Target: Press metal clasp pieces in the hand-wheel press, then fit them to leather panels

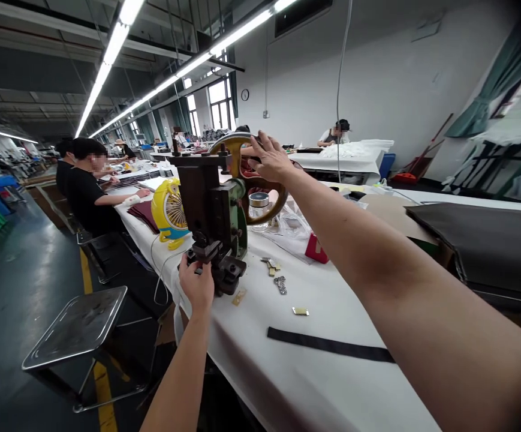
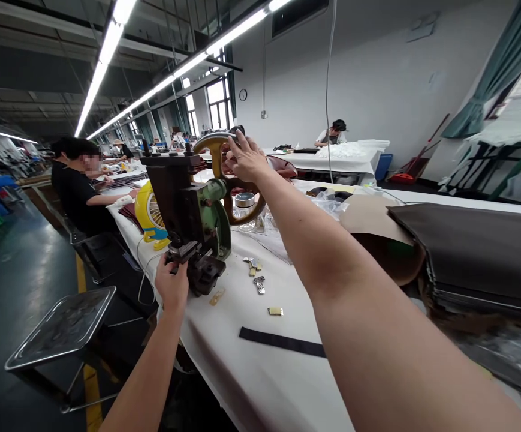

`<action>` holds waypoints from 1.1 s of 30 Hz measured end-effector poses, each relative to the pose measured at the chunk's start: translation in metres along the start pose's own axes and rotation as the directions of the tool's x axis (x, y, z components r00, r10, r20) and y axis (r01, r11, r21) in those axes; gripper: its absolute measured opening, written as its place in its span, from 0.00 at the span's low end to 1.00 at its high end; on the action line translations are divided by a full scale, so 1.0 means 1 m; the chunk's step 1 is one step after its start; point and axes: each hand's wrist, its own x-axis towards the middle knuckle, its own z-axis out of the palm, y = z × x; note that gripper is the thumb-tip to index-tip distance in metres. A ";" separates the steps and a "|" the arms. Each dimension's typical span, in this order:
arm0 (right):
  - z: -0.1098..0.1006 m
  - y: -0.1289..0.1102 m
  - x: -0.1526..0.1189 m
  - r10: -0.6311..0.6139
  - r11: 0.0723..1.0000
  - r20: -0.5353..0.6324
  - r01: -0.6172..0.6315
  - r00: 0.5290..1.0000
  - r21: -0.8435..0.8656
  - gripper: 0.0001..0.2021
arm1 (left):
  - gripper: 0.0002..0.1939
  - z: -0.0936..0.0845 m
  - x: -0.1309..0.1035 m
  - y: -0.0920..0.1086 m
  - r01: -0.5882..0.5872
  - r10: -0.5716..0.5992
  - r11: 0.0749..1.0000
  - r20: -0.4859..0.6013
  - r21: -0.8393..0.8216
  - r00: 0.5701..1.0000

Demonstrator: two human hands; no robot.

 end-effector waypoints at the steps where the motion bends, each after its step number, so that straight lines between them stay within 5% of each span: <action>1: 0.002 -0.003 -0.010 0.000 1.000 0.001 0.000 1.000 -0.001 0.36 | 0.17 0.000 0.000 0.003 0.041 -0.042 0.999 -0.061 -0.016 0.997; 3: 0.012 -0.010 -0.043 0.049 0.998 0.011 -0.049 0.999 0.033 0.29 | 0.16 -0.005 -0.002 0.011 0.172 -0.184 0.981 -0.169 -0.086 0.968; 7: 0.063 -0.024 -0.143 0.157 0.983 0.206 -0.174 0.966 0.066 0.19 | 0.16 -0.043 -0.021 0.013 0.295 -0.317 0.936 -0.100 -0.190 0.943; 12: 0.118 -0.022 -0.235 0.196 0.963 0.411 -0.253 0.890 0.089 0.13 | 0.16 -0.113 -0.083 -0.054 0.423 -0.423 0.906 0.037 -0.008 0.905; 15: 0.117 -0.019 -0.256 0.185 0.942 0.443 -0.287 0.877 0.174 0.11 | 0.18 -0.138 -0.121 -0.100 0.459 -0.491 0.869 0.196 0.187 0.849; 17: 0.109 -0.020 -0.266 0.173 0.913 0.454 -0.315 0.874 0.259 0.10 | 0.20 -0.141 -0.136 -0.106 0.442 -0.486 0.870 0.230 0.217 0.843; 20: 0.097 -0.021 -0.281 0.177 0.828 0.464 -0.387 0.868 0.406 0.13 | 0.22 -0.130 -0.138 -0.062 0.402 -0.406 0.913 0.238 0.068 0.882; 23: 0.090 -0.023 -0.295 0.193 0.691 0.477 -0.463 0.858 0.554 0.16 | 0.20 -0.106 -0.120 0.020 0.313 -0.242 0.925 0.301 -0.215 0.923; 27: 0.085 -0.027 -0.303 0.235 0.196 0.413 -0.459 0.880 0.867 0.15 | 0.20 -0.057 -0.094 0.112 0.355 -0.080 0.822 0.528 -0.444 0.845; 29: 0.083 -0.030 -0.304 0.218 0.023 0.403 -0.418 0.889 0.908 0.17 | 0.23 -0.030 -0.086 0.135 0.428 -0.081 0.762 0.585 -0.486 0.807; 33: 0.085 -0.036 -0.306 0.184 -0.007 0.421 -0.427 0.888 0.904 0.18 | 0.21 0.008 -0.084 0.146 0.503 -0.036 0.655 0.641 -0.564 0.766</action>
